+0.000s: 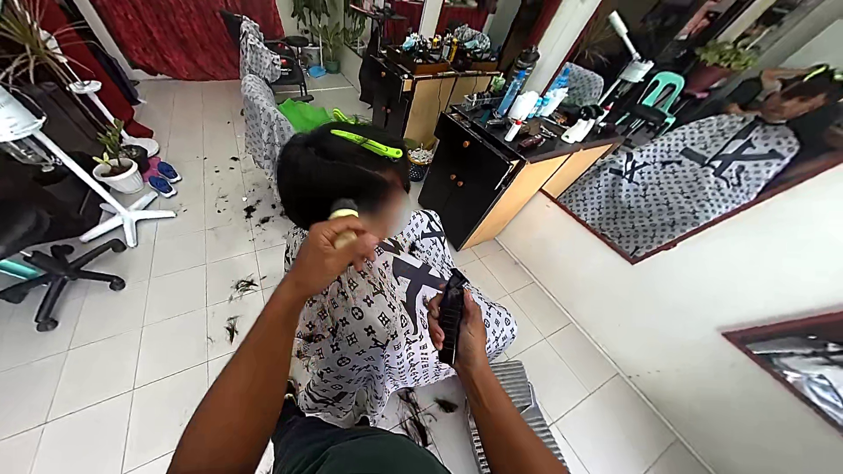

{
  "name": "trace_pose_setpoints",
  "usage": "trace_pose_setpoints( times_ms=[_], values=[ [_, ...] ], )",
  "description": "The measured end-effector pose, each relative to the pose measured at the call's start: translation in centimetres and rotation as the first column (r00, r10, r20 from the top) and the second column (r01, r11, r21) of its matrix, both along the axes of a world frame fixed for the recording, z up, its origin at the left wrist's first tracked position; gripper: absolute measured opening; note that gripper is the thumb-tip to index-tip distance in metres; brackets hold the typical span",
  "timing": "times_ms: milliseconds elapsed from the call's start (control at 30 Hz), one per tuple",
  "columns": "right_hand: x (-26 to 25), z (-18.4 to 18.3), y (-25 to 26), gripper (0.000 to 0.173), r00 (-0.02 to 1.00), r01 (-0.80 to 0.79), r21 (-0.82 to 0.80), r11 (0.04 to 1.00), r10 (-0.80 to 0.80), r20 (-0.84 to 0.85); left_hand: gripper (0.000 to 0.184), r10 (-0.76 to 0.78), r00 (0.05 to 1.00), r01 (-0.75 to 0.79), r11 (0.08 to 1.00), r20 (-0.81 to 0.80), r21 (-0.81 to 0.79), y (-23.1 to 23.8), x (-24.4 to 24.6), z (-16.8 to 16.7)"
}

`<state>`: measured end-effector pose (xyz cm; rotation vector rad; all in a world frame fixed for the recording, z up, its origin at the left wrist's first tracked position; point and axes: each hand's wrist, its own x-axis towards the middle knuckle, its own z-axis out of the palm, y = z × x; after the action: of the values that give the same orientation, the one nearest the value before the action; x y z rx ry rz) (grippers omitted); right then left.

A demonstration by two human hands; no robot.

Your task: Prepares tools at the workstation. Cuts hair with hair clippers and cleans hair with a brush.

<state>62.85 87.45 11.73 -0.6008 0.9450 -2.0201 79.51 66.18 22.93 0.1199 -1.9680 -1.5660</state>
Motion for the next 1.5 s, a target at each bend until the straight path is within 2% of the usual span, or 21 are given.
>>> trace_pose_setpoints(
  times_ms=[33,67,133,167,200,233,267,300,333,367,400,433,467,567,600,667,700,800,1033,1500],
  values=[
    [-0.1,-0.1,0.0,0.055,1.000,-0.028,-0.001,1.000,0.028,-0.006,0.014,0.012,0.999,-0.010,0.999,0.050,-0.048,-0.9,0.6,0.0],
    [0.0,-0.3,-0.2,0.052,0.999,-0.044,0.004,0.999,0.044,-0.014,0.016,-0.011,0.982,0.027,0.996,0.190,-0.083,-1.6,1.0,-0.2],
    [0.2,0.0,-0.6,0.046,0.999,-0.036,0.017,0.999,0.036,-0.030,0.018,-0.135,0.846,0.213,0.973,0.516,-0.095,-2.7,0.9,-1.5],
    [0.3,0.4,-0.9,0.045,0.998,-0.026,0.014,1.000,0.027,-0.056,0.018,-0.152,0.803,0.255,0.962,0.576,-0.102,-2.8,1.0,-2.4],
    [0.3,0.9,-1.2,0.045,0.995,-0.016,0.008,1.000,0.016,-0.095,0.018,-0.121,0.821,0.227,0.966,0.558,-0.125,-2.5,1.4,-3.2],
    [0.4,1.4,-1.5,0.045,0.990,-0.011,0.004,1.000,0.011,-0.140,0.019,-0.035,0.886,0.123,0.979,0.462,-0.161,-1.9,1.9,-4.2],
    [0.4,2.1,-1.8,0.045,0.983,-0.012,0.006,1.000,0.013,-0.183,0.019,0.119,0.943,-0.055,0.977,0.310,-0.207,-1.1,2.3,-5.5],
    [0.3,2.7,-2.2,0.044,0.974,-0.020,0.011,1.000,0.022,-0.225,0.019,0.300,0.942,-0.255,0.932,0.153,-0.259,-0.3,2.2,-7.0],
    [0.3,3.3,-2.6,0.043,0.959,-0.028,0.024,0.999,0.034,-0.281,0.023,0.464,0.885,-0.428,0.841,0.036,-0.332,0.2,1.7,-8.8],
    [0.3,3.9,-3.1,0.041,0.938,-0.031,0.036,0.999,0.041,-0.345,0.034,0.583,0.812,-0.536,0.733,-0.020,-0.419,0.5,1.2,-10.2],
    [0.3,4.6,-3.7,0.037,0.905,-0.027,0.049,0.998,0.045,-0.424,0.046,0.656,0.754,-0.579,0.643,-0.030,-0.501,0.9,0.7,-11.3],
    [0.5,5.2,-4.3,0.034,0.857,-0.003,0.063,0.998,0.036,-0.515,0.056,0.694,0.720,-0.576,0.595,-0.004,-0.560,1.2,0.1,-11.8],
    [0.7,5.9,-5.0,0.033,0.787,0.033,0.077,0.996,0.022,-0.617,0.062,0.704,0.709,-0.551,0.591,0.043,-0.589,1.5,-0.5,-12.0],
    [1.4,7.4,-7.1,0.034,0.544,0.136,0.119,0.983,0.026,-0.838,0.065,0.667,0.718,-0.446,0.662,0.201,-0.602,2.4,-1.6,-11.5],
    [1.4,7.6,-7.8,0.034,0.462,0.172,0.141,0.975,0.046,-0.886,0.060,0.657,0.729,-0.440,0.666,0.194,-0.602,2.6,-1.8,-11.5],
    [1.5,8.2,-8.9,0.035,0.323,0.228,0.192,0.955,0.112,-0.940,0.039,0.639,0.745,-0.430,0.678,0.188,-0.596,2.9,-2.3,-11.3],
    [1.6,8.4,-9.4,0.034,0.269,0.249,0.214,0.944,0.145,-0.952,0.032,0.624,0.744,-0.398,0.702,0.239,-0.591,3.1,-2.4,-10.9],
    [1.6,8.6,-10.6,0.035,0.182,0.279,0.266,0.923,0.222,-0.958,0.029,0.572,0.690,-0.271,0.772,0.443,-0.575,3.2,-2.5,-9.5],
    [1.6,8.4,-11.8,0.038,0.160,0.313,0.287,0.905,0.248,-0.955,0.027,0.582,0.627,-0.225,0.771,0.517,-0.596,2.8,-3.0,-9.7],
    [1.2,7.7,-12.3,0.039,0.158,0.337,0.269,0.902,0.227,-0.961,0.023,0.597,0.648,-0.230,0.745,0.472,-0.626,2.3,-2.9,-10.4]
  ],
)
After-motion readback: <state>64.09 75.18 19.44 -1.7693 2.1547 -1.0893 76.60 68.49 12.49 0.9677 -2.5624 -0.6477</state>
